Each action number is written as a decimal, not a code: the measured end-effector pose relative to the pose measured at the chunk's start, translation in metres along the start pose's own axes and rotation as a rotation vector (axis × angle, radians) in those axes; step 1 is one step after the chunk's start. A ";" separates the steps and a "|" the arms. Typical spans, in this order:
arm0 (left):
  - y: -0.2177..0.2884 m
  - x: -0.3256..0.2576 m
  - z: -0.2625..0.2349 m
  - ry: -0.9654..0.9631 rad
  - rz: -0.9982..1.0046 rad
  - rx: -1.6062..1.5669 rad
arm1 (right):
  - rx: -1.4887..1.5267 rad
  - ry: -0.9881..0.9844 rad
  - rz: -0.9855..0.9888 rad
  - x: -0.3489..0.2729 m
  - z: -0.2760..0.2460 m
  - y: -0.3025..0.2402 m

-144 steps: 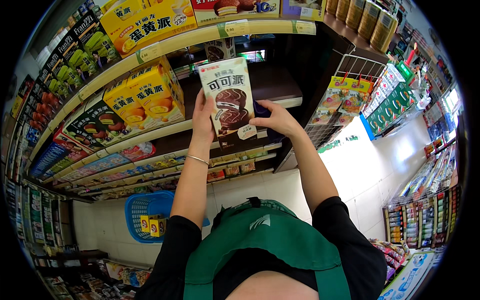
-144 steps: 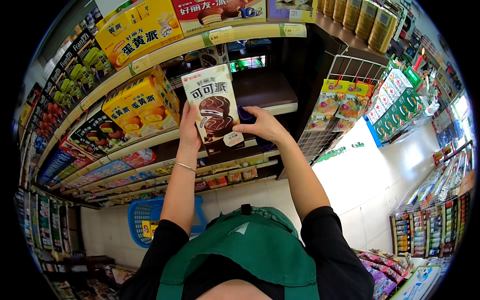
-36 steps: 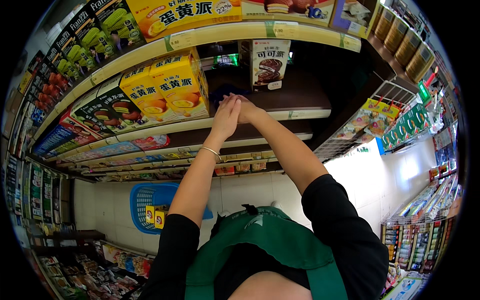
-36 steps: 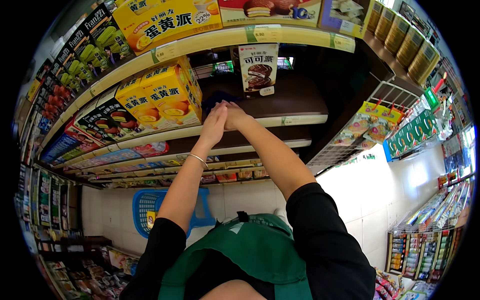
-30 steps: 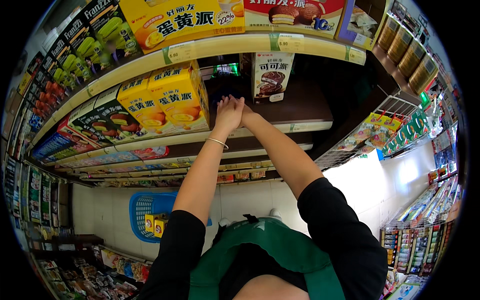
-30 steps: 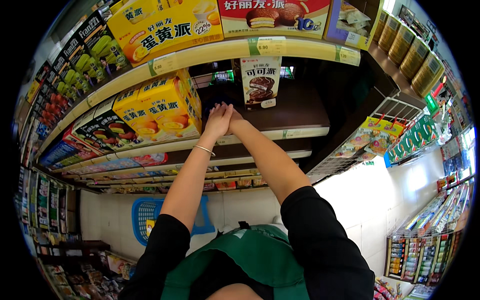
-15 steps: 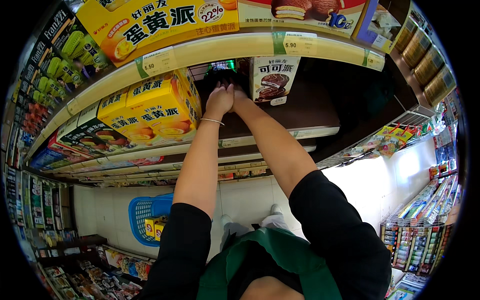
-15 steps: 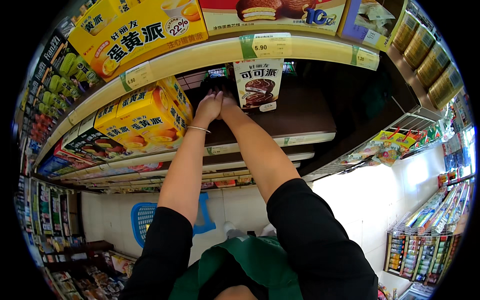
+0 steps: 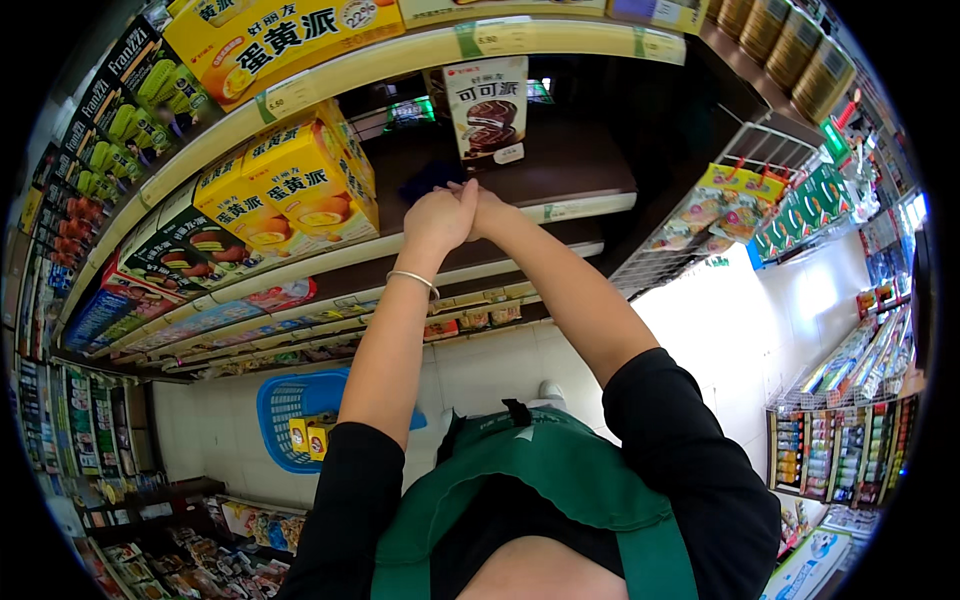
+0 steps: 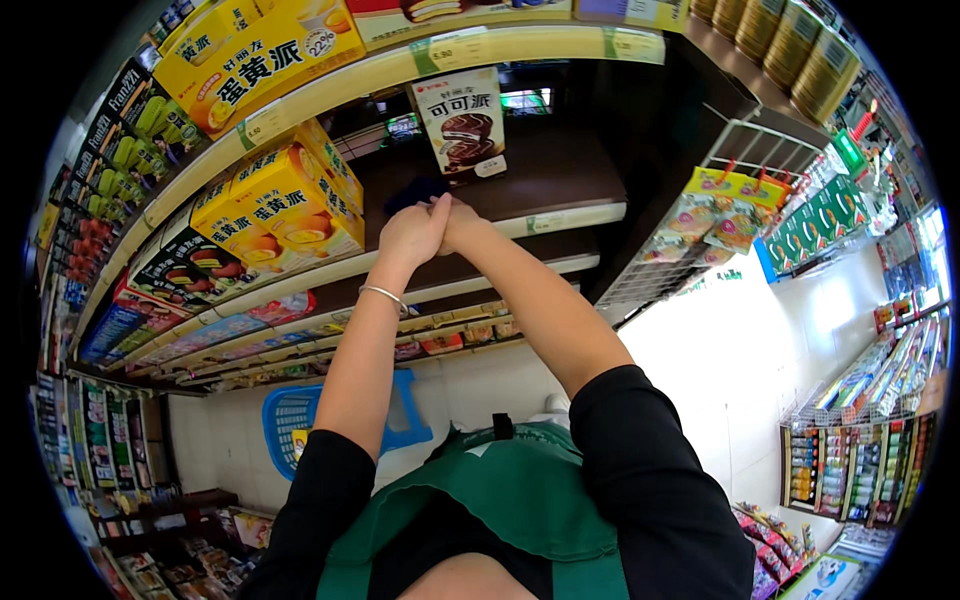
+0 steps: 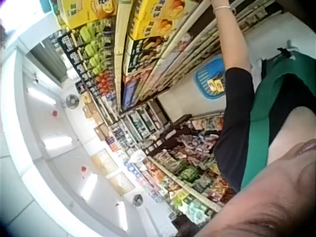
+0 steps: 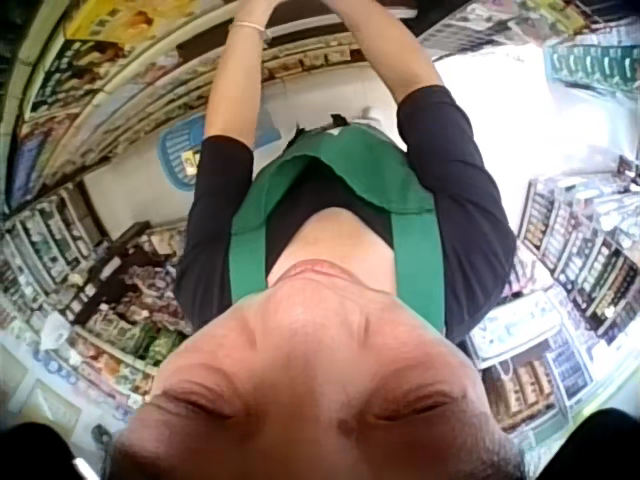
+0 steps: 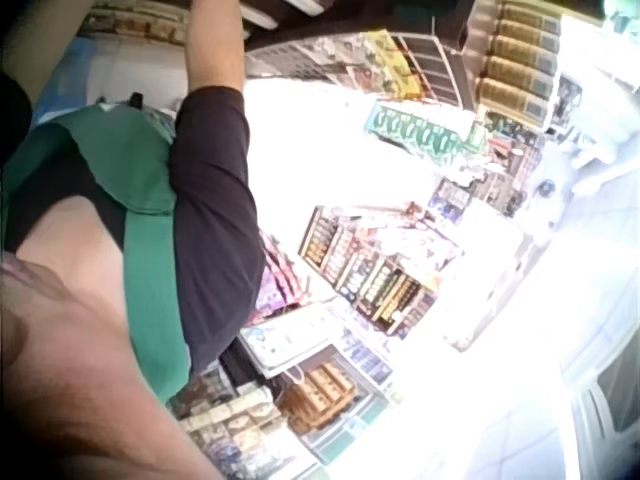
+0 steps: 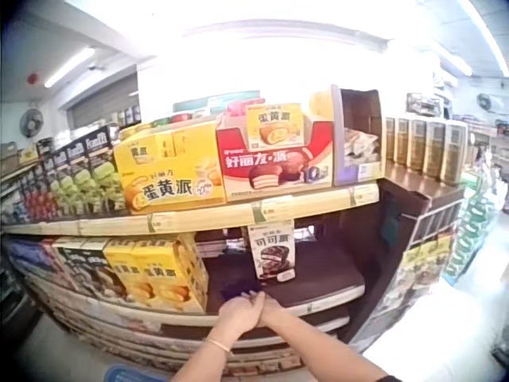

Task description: The person wipes the surfaces of various snack boxes on a store shelf using a purple cloth. They handle each box individually, wiping the front and sides before placing it back on the shelf or into a blue basket. The person repeats this process for multiple boxes of different brands and flavors.

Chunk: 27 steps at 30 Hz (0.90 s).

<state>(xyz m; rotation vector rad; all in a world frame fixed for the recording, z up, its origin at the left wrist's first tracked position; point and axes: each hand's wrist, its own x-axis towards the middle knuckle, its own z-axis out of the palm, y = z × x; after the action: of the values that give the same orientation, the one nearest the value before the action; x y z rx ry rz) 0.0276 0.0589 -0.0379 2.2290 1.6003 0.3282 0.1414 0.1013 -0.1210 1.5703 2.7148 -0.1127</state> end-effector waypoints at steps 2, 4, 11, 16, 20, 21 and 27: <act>0.029 -0.003 -0.002 -0.078 0.006 -0.041 | 0.111 -0.114 0.117 -0.020 -0.011 0.019; 0.056 0.005 0.011 -0.101 0.038 -0.091 | 0.168 -0.086 0.152 -0.043 -0.015 0.048; 0.136 0.026 0.116 0.207 0.298 -0.371 | 0.054 0.203 0.293 -0.146 -0.020 0.117; 0.167 -0.011 0.148 0.285 0.688 -0.323 | -0.001 0.973 0.468 -0.211 0.021 0.131; 0.166 -0.013 0.171 0.083 0.680 -0.303 | -0.032 0.966 0.656 -0.221 0.039 0.107; 0.160 -0.010 0.171 0.055 0.638 -0.291 | -0.045 0.935 0.664 -0.212 0.040 0.100; 0.127 -0.011 0.163 0.149 0.612 -0.331 | -0.191 0.679 0.632 -0.179 0.031 0.049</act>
<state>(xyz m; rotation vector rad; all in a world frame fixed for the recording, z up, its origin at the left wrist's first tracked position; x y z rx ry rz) 0.1979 -0.0145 -0.1302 2.4068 0.7996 0.8691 0.2720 -0.0314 -0.1478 2.6559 2.2917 0.7813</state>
